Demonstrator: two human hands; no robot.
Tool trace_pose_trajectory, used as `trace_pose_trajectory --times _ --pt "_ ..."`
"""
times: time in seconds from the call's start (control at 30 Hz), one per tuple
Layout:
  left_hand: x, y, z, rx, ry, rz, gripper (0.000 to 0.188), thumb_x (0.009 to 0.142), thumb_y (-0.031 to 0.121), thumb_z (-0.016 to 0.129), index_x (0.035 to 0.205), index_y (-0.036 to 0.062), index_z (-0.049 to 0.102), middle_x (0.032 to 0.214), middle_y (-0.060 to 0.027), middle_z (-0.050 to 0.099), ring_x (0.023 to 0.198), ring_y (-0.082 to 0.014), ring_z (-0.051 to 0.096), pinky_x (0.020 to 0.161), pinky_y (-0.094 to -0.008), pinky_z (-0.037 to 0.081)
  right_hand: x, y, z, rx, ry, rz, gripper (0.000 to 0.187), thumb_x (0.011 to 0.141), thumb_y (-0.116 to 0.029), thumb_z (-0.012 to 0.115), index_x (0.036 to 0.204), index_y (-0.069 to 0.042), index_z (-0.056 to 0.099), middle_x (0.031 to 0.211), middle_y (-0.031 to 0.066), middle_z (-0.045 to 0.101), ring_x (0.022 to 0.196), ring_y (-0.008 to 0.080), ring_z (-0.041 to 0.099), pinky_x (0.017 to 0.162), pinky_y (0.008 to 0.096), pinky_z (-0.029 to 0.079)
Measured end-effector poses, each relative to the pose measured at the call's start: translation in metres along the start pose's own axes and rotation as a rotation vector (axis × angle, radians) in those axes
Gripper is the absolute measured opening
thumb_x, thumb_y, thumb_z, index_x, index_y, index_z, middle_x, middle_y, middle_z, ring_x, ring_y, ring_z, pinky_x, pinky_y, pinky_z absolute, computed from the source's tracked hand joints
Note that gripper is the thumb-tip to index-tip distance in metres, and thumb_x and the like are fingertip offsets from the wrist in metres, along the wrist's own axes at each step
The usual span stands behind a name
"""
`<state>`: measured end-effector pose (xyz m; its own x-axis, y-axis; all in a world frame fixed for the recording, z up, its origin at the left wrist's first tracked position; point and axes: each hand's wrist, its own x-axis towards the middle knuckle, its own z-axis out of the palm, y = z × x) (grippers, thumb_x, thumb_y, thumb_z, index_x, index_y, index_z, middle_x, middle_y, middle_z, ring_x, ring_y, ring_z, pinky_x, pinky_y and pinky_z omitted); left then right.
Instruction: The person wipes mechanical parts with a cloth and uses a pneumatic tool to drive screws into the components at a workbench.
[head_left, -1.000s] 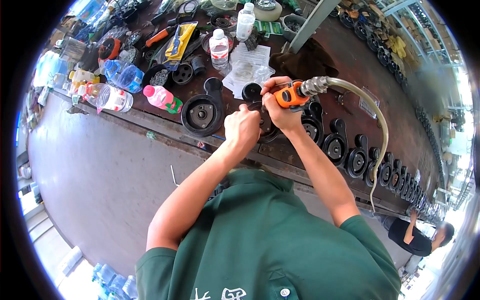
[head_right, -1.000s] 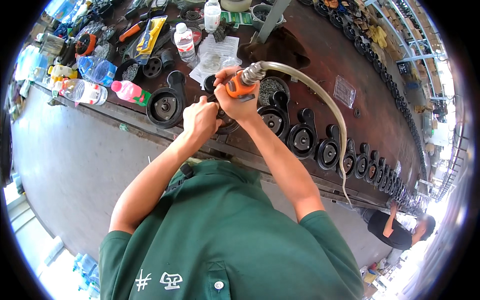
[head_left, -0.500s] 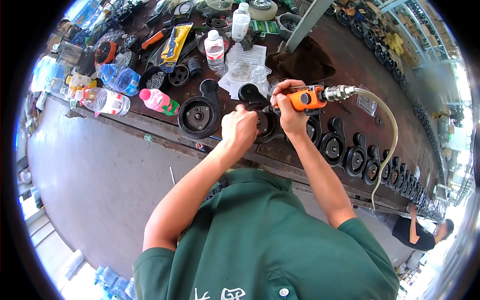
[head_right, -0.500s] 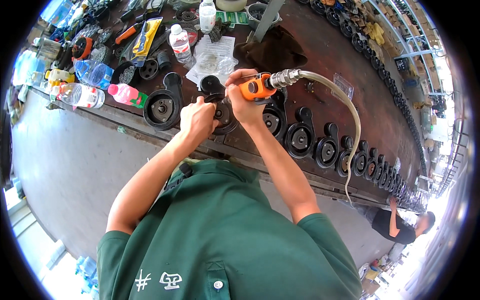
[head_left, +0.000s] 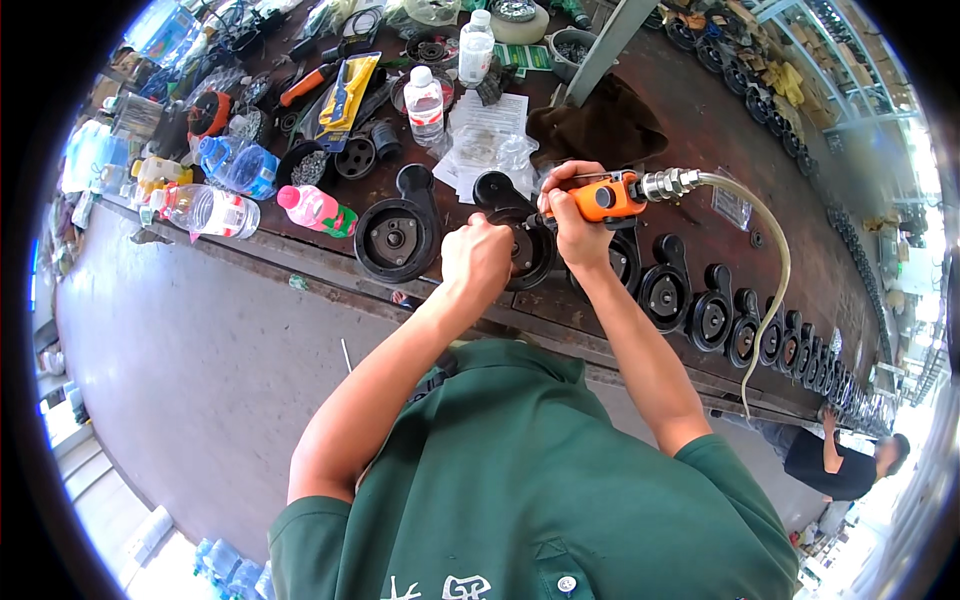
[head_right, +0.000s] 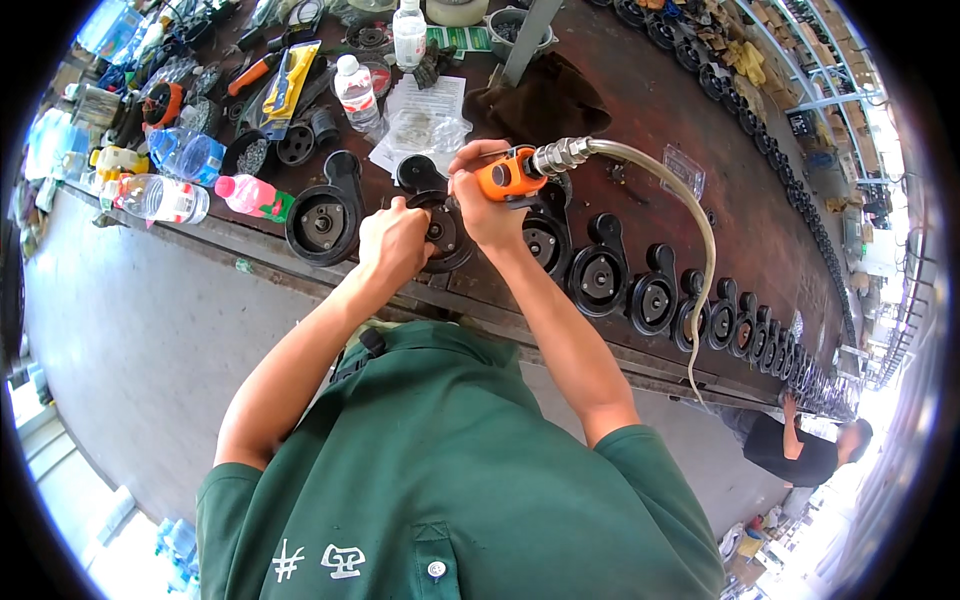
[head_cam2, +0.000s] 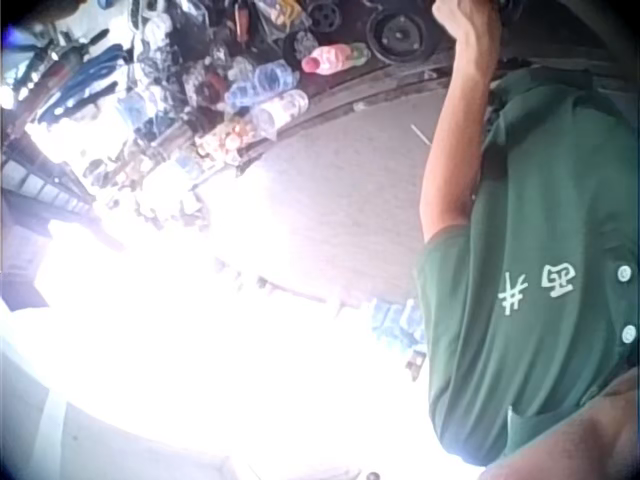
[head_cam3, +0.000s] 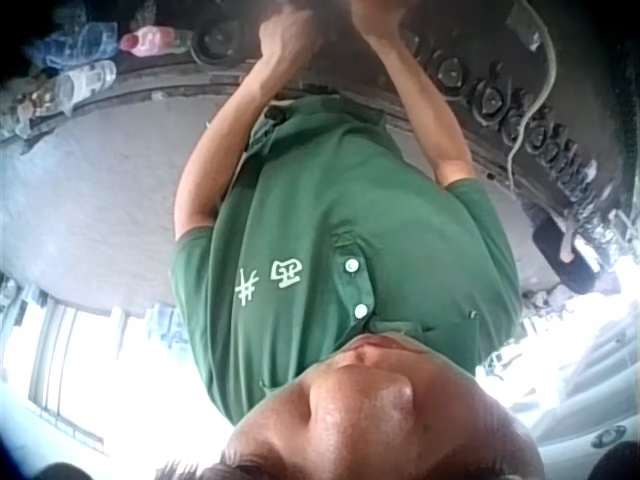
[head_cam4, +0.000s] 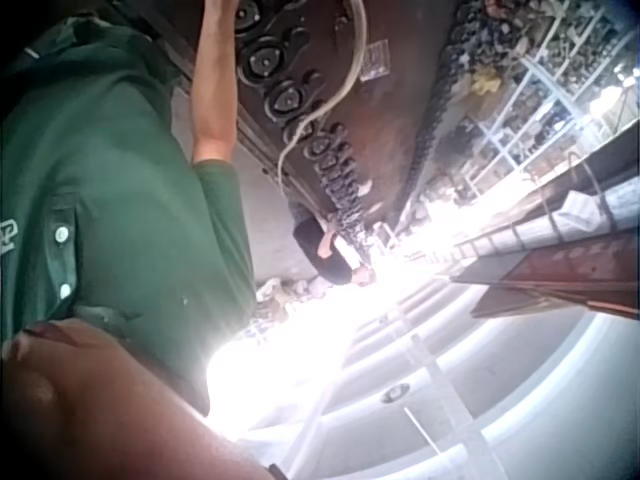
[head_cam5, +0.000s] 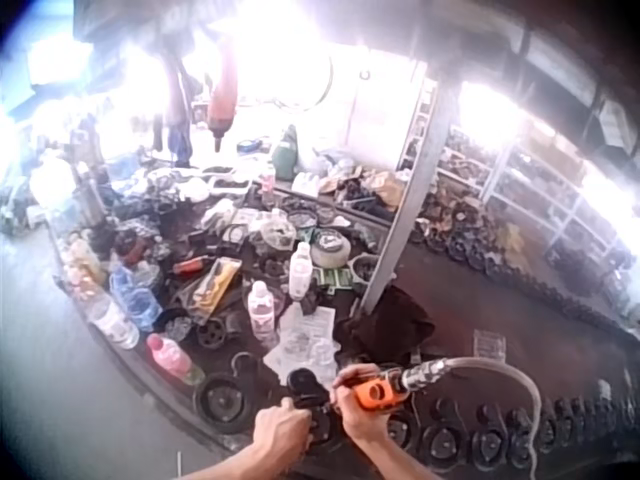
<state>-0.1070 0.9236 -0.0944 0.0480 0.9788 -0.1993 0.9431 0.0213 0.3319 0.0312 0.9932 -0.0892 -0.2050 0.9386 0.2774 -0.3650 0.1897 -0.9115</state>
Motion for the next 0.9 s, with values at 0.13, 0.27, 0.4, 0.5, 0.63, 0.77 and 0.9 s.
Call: trace_pose_trajectory --times 0.13,0.27,0.4,0.5,0.63,0.77,0.9 --pt "-0.001 0.0 -0.002 -0.019 0.0 0.003 0.031 0.067 0.027 0.087 0.087 0.0074 0.074 0.098 -0.0208 0.066 0.084 -0.0361 0.07 0.072 -0.0429 0.057 0.0 0.001 0.0 -0.002 0.005 -0.008 0.022 0.089 0.007 0.055 0.108 -0.004 0.054 0.09 0.0087 0.062 0.07 0.0135 0.059 0.065 0.0281 0.051" --pt "-0.002 -0.001 0.0 -0.041 0.009 0.0 0.032 0.068 0.028 0.087 0.09 0.0079 0.073 0.099 -0.0205 0.066 0.085 -0.0363 0.07 0.073 -0.043 0.057 0.0 0.001 0.003 0.0 -0.003 -0.01 0.021 0.089 0.007 0.055 0.107 -0.003 0.053 0.09 0.009 0.062 0.069 0.0132 0.059 0.065 0.0278 0.051" --pt "-0.004 -0.001 -0.002 -0.047 0.009 -0.006 0.032 0.069 0.028 0.086 0.09 0.008 0.073 0.101 -0.0208 0.065 0.086 -0.0364 0.07 0.073 -0.0432 0.057 0.0 0.002 0.002 -0.027 -0.029 0.0 0.021 0.089 0.007 0.055 0.107 -0.003 0.053 0.09 0.0091 0.061 0.069 0.0129 0.059 0.064 0.0275 0.051" --pt "-0.005 -0.002 -0.001 -0.043 0.006 -0.002 0.032 0.07 0.028 0.086 0.09 0.0078 0.073 0.101 -0.0206 0.065 0.086 -0.0365 0.07 0.074 -0.0434 0.057 -0.001 0.003 0.004 -0.035 -0.046 0.007 0.02 0.09 0.007 0.056 0.107 -0.003 0.052 0.09 0.009 0.061 0.069 0.0127 0.058 0.064 0.0272 0.051" --pt "-0.004 -0.003 0.001 -0.047 0.005 -0.004 0.032 0.07 0.028 0.086 0.09 0.0076 0.073 0.101 -0.0205 0.065 0.087 -0.0364 0.069 0.074 -0.0433 0.056 0.001 0.004 0.009 -0.018 -0.033 0.019 0.019 0.084 0.005 0.062 0.1 -0.002 0.056 0.087 0.006 0.065 0.07 0.0087 0.061 0.064 0.0244 0.053" --pt "-0.005 -0.002 -0.001 -0.063 0.016 -0.002 0.031 0.069 0.027 0.086 0.089 0.0064 0.073 0.1 -0.0207 0.065 0.088 -0.0363 0.069 0.075 -0.0435 0.057 0.003 0.008 0.017 -0.019 -0.089 -0.033 0.02 0.082 0.007 0.063 0.099 -0.002 0.057 0.087 0.0048 0.065 0.074 0.0107 0.063 0.067 0.0252 0.054" --pt "-0.005 -0.001 -0.001 -0.075 0.01 -0.01 0.03 0.069 0.026 0.087 0.087 0.0049 0.073 0.1 -0.0209 0.066 0.088 -0.0367 0.069 0.077 -0.0441 0.057 0.005 0.007 0.021 -0.116 -0.079 -0.035 0.014 0.079 0.005 0.067 0.091 0.0 0.061 0.083 0.0046 0.066 0.073 0.0107 0.064 0.068 0.0265 0.054"
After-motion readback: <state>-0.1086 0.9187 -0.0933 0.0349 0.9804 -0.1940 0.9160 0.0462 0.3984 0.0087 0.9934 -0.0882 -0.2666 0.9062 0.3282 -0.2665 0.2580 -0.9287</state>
